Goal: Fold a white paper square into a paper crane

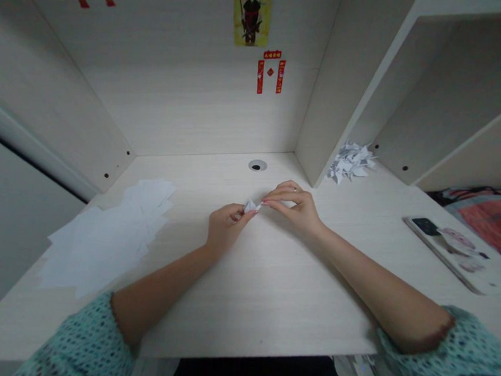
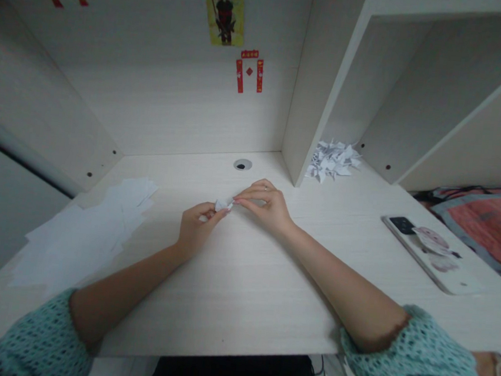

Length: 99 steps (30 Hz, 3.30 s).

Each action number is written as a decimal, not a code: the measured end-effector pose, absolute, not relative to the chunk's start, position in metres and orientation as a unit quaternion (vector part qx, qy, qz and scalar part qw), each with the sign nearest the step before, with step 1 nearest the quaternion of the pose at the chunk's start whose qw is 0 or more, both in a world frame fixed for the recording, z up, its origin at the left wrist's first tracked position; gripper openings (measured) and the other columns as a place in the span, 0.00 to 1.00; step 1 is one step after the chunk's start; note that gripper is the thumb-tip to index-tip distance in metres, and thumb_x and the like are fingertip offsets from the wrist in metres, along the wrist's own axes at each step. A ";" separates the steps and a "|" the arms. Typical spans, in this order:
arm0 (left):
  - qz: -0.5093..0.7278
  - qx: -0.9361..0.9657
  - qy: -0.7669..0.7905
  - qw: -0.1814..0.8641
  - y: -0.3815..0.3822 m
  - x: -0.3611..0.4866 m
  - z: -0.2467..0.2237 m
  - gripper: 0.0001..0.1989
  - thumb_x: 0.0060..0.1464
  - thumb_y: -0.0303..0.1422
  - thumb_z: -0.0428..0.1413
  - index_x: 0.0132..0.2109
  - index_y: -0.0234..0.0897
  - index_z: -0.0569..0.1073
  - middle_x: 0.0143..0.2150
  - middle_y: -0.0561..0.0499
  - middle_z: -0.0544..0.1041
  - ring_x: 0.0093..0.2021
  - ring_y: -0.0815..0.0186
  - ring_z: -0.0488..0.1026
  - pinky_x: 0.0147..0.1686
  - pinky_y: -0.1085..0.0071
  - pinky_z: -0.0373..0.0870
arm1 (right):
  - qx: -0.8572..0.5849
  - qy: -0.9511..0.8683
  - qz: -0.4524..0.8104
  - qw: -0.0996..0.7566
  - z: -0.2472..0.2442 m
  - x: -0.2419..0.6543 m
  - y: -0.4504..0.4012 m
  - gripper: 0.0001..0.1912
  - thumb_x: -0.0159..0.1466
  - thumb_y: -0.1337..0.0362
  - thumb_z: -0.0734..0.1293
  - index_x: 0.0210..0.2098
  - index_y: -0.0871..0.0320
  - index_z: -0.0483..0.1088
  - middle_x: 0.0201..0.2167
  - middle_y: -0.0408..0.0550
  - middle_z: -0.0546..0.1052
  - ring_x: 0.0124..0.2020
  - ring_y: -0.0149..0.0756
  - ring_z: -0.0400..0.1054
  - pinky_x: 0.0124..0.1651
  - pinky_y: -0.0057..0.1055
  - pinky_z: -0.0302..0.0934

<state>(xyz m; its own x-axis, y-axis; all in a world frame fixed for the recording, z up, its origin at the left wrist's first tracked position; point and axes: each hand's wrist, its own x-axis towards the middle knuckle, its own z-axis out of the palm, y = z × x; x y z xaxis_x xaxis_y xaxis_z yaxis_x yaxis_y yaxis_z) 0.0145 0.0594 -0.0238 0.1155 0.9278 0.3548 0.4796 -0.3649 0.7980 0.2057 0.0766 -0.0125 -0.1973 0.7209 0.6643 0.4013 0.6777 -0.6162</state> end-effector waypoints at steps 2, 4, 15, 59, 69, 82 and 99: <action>0.437 0.698 0.498 0.270 0.059 0.015 -0.023 0.15 0.48 0.44 0.56 0.24 0.38 0.73 0.21 0.55 0.68 0.24 0.70 0.63 0.28 0.75 0.59 | -0.371 -0.745 0.171 0.527 -0.012 0.203 0.075 0.05 0.58 0.60 0.69 0.31 0.49 0.78 0.31 0.45 0.80 0.36 0.38 0.68 0.43 0.39 0.62; 0.436 0.692 0.497 0.288 0.060 0.015 -0.024 0.15 0.48 0.44 0.56 0.24 0.37 0.72 0.21 0.56 0.66 0.24 0.71 0.63 0.27 0.75 0.58 | -0.366 -0.732 0.186 0.544 -0.012 0.200 0.073 0.05 0.57 0.60 0.69 0.31 0.49 0.78 0.30 0.45 0.80 0.36 0.38 0.68 0.42 0.39 0.63; 0.447 0.614 0.445 0.475 0.067 0.015 -0.036 0.15 0.46 0.43 0.59 0.29 0.34 0.76 0.26 0.51 0.76 0.28 0.67 0.71 0.31 0.73 0.65 | -0.381 -0.680 0.222 0.585 -0.015 0.190 0.068 0.04 0.55 0.60 0.70 0.28 0.50 0.78 0.26 0.46 0.79 0.33 0.38 0.70 0.41 0.38 0.63; 0.386 0.611 0.448 0.526 0.071 0.017 -0.034 0.14 0.44 0.42 0.60 0.27 0.34 0.77 0.27 0.49 0.78 0.28 0.67 0.73 0.32 0.73 0.67 | -0.429 -0.716 0.333 0.438 -0.009 0.207 0.078 0.10 0.54 0.58 0.69 0.25 0.59 0.77 0.26 0.47 0.77 0.31 0.36 0.69 0.39 0.32 0.61; 0.388 0.599 0.454 0.534 0.071 0.017 -0.033 0.13 0.44 0.42 0.61 0.27 0.34 0.76 0.26 0.50 0.78 0.27 0.69 0.72 0.31 0.74 0.67 | -0.452 -0.631 0.455 0.437 -0.012 0.207 0.080 0.15 0.52 0.53 0.70 0.26 0.60 0.77 0.28 0.48 0.80 0.30 0.36 0.71 0.37 0.30 0.62; 0.390 0.606 0.451 0.527 0.074 0.017 -0.038 0.13 0.44 0.42 0.60 0.26 0.35 0.76 0.26 0.49 0.78 0.27 0.67 0.73 0.32 0.73 0.68 | -0.473 -0.654 0.396 0.437 -0.010 0.202 0.076 0.13 0.52 0.55 0.69 0.26 0.61 0.77 0.26 0.48 0.79 0.28 0.36 0.70 0.33 0.29 0.61; 0.483 0.583 0.461 0.463 0.075 0.015 -0.036 0.15 0.51 0.43 0.54 0.34 0.35 0.76 0.29 0.49 0.77 0.27 0.69 0.71 0.24 0.76 0.64 | -0.428 -0.557 0.478 0.527 -0.024 0.186 0.074 0.21 0.47 0.57 0.73 0.39 0.60 0.75 0.28 0.48 0.78 0.29 0.34 0.70 0.37 0.31 0.62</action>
<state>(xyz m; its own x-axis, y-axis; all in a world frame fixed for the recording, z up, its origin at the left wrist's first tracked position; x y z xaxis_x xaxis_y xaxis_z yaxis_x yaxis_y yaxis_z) 0.0155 0.0753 -0.0358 0.1081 0.9846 0.1372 0.0898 -0.1471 0.9850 0.1861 0.0743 -0.0239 -0.0786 0.9811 0.1769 -0.0265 0.1753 -0.9842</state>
